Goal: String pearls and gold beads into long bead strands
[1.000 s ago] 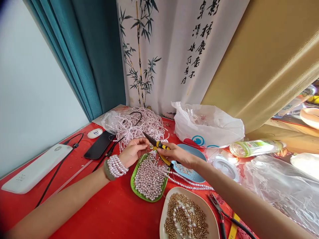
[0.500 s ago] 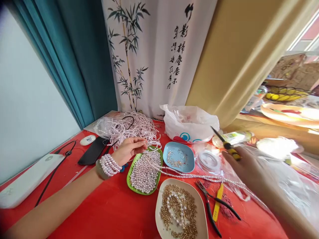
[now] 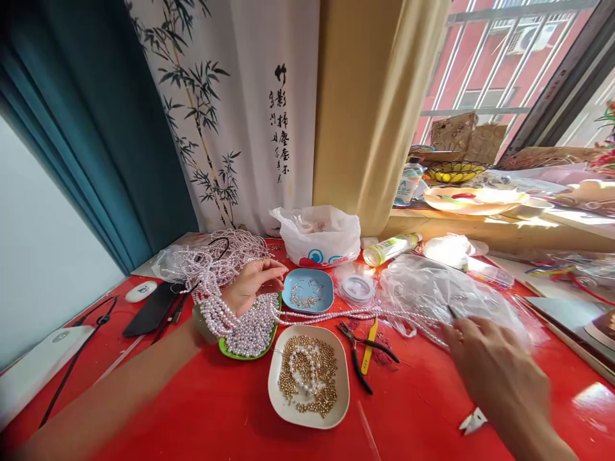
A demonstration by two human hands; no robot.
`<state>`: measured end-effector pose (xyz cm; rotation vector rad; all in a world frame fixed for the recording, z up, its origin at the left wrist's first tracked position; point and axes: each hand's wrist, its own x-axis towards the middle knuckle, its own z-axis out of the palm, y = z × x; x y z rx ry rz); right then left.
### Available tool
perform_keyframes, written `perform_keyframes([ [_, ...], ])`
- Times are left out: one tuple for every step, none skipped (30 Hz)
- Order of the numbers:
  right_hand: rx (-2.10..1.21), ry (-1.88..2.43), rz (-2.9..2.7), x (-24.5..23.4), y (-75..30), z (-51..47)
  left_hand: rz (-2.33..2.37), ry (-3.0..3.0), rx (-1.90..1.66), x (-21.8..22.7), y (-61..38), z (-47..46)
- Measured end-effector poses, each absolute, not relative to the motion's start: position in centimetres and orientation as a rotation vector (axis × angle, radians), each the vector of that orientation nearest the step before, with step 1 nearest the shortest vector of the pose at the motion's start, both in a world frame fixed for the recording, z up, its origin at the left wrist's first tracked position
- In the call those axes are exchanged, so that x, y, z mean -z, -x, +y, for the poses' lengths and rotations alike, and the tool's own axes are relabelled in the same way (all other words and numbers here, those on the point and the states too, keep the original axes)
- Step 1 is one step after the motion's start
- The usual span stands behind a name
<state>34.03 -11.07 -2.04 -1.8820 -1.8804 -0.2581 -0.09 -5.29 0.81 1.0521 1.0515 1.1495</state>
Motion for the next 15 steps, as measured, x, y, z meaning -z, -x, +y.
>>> perform_keyframes([
  [0.143,1.853,-1.853,0.6,-31.8,-11.0,1.049,-1.106,-1.135,-1.1,-0.7,-5.3],
  [-0.137,1.766,-1.875,-0.8,-29.5,-10.8,1.040,-1.162,-1.126,-1.4,-1.6,-5.4],
  [-0.415,1.650,-1.861,-2.0,-27.3,-10.5,1.031,-1.221,-1.120,-1.6,-2.4,-5.4],
  [-0.654,1.527,-1.859,-3.0,-25.3,-10.1,1.022,-1.285,-1.114,-1.9,-3.2,-5.5],
  [-0.857,1.410,-1.830,-3.8,-23.6,-9.7,1.014,-1.353,-1.107,-2.1,-3.9,-5.5],
  [-1.019,1.319,-1.799,-4.3,-22.3,-9.3,1.005,-1.422,-1.099,-2.3,-4.5,-5.6],
  [-1.137,1.256,-1.776,-4.6,-21.3,-8.9,0.999,-1.492,-1.095,-2.4,-5.0,-5.6],
  [-1.223,1.224,-1.740,-4.7,-20.8,-8.6,1.001,-1.556,-1.100,-2.5,-5.4,-5.6],
  [-1.294,1.202,-1.701,-4.7,-20.5,-8.3,1.012,-1.608,-1.114,-2.6,-5.7,-5.6],
  [-1.347,1.192,-1.660,-4.6,-20.5,-8.1,1.026,-1.649,-1.130,-2.6,-5.8,-5.5],
  [-1.384,1.190,-1.623,-4.5,-20.7,-7.9,1.040,-1.682,-1.143,-2.6,-6.0,-5.4],
  [-1.405,1.191,-1.600,-4.4,-21.0,-7.8,1.046,-1.706,-1.141,-2.6,-6.1,-5.3],
  [-1.411,1.198,-1.595,-4.3,-21.4,-7.8,1.040,-1.715,-1.121,-2.6,-6.2,-5.1],
  [-1.409,1.205,-1.603,-4.3,-21.8,-7.8,1.018,-1.708,-1.085,-2.6,-6.3,-4.9],
  [-1.411,1.205,-1.615,-4.3,-22.3,-7.7,0.983,-1.688,-1.038,-2.6,-6.4,-4.8],
])
